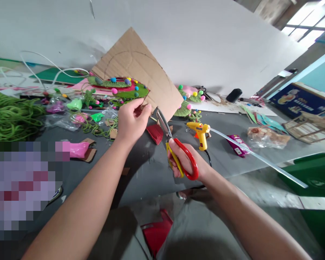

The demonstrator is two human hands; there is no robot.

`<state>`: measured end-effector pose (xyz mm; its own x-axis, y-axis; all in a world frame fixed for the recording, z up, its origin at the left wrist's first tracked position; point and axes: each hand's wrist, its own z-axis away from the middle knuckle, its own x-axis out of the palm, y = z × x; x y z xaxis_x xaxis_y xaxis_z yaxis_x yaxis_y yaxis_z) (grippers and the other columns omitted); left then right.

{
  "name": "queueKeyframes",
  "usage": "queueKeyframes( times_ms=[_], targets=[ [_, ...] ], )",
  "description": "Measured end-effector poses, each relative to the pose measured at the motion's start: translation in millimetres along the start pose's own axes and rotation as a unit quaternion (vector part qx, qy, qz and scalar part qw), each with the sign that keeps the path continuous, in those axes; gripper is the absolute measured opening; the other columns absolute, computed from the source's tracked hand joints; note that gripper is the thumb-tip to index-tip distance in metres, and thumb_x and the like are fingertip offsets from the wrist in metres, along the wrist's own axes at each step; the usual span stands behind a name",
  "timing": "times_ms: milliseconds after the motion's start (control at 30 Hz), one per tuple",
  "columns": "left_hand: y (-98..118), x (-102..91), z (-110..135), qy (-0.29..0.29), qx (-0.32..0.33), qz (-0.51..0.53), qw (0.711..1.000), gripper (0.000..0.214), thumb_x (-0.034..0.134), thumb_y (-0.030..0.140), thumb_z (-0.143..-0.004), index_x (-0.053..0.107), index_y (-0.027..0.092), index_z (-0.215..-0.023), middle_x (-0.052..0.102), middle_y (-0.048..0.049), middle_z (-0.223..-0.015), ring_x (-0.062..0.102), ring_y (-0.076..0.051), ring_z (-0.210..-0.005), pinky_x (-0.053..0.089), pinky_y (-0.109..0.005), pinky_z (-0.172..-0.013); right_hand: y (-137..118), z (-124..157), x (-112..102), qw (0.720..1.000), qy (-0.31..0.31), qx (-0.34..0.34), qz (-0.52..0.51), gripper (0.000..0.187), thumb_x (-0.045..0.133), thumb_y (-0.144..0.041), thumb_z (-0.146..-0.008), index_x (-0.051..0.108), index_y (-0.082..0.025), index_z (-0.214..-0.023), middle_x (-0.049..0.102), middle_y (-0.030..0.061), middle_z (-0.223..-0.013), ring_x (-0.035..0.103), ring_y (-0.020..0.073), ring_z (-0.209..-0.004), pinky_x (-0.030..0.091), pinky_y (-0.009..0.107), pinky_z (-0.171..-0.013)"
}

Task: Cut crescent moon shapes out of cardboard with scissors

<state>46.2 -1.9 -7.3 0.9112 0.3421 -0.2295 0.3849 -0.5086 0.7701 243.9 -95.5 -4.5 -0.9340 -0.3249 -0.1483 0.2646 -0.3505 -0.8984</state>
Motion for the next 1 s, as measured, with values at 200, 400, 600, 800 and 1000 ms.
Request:
queueKeyframes(
  times_ms=[200,400,600,800,1000],
  targets=[
    [3.6,-1.9,-0.6,-0.009,-0.005,-0.001,1.000,0.038,0.066,0.025,-0.087,0.038,0.022,-0.062,0.036,0.0045,-0.057,0.032,-0.012,-0.055,0.025,-0.033,-0.055,2.8,1.0,0.7,1.000,0.009,-0.006,0.013,0.064,0.057,-0.084,-0.091,0.054,-0.022,-0.076,0.053,-0.0034,-0.051,0.058,0.0136,-0.039,0.048,0.024,-0.040],
    [4.0,-2.4,-0.3,-0.022,-0.010,-0.015,1.000,0.041,0.066,0.024,-0.087,0.036,0.022,-0.059,0.031,0.0046,-0.056,0.030,-0.013,-0.056,0.023,-0.035,-0.057,5.7,-2.9,0.1,1.000,0.003,-0.005,0.020,0.065,0.055,-0.084,-0.092,0.056,-0.021,-0.078,0.054,-0.0027,-0.054,0.060,0.0142,-0.041,0.049,0.024,-0.040],
    [-0.5,0.4,-1.1,-0.023,-0.019,-0.011,0.999,0.041,0.067,0.023,-0.085,0.037,0.022,-0.057,0.032,0.0038,-0.055,0.030,-0.013,-0.056,0.023,-0.034,-0.056,3.7,-5.2,1.0,1.000,0.006,-0.008,0.012,0.064,0.058,-0.083,-0.092,0.054,-0.021,-0.076,0.051,-0.0040,-0.055,0.060,0.0136,-0.040,0.046,0.023,-0.038],
    [0.1,1.6,-1.9,-0.018,-0.024,-0.010,0.999,0.045,0.068,0.025,-0.082,0.032,0.022,-0.056,0.029,0.0034,-0.053,0.027,-0.013,-0.056,0.023,-0.034,-0.055,3.0,-4.6,2.0,1.000,0.002,-0.016,0.012,0.064,0.057,-0.081,-0.093,0.054,-0.021,-0.074,0.050,-0.0039,-0.053,0.060,0.0134,-0.039,0.047,0.023,-0.038],
    [1.6,0.1,-1.5,-0.022,-0.024,-0.019,0.999,0.045,0.067,0.026,-0.082,0.030,0.023,-0.056,0.028,0.0037,-0.055,0.027,-0.013,-0.056,0.024,-0.035,-0.056,4.5,-5.6,2.3,0.999,0.004,-0.018,0.035,0.072,0.051,-0.090,-0.089,0.044,-0.023,-0.064,0.049,-0.0026,-0.047,0.060,0.0147,-0.036,0.046,0.024,-0.036]
  ],
)
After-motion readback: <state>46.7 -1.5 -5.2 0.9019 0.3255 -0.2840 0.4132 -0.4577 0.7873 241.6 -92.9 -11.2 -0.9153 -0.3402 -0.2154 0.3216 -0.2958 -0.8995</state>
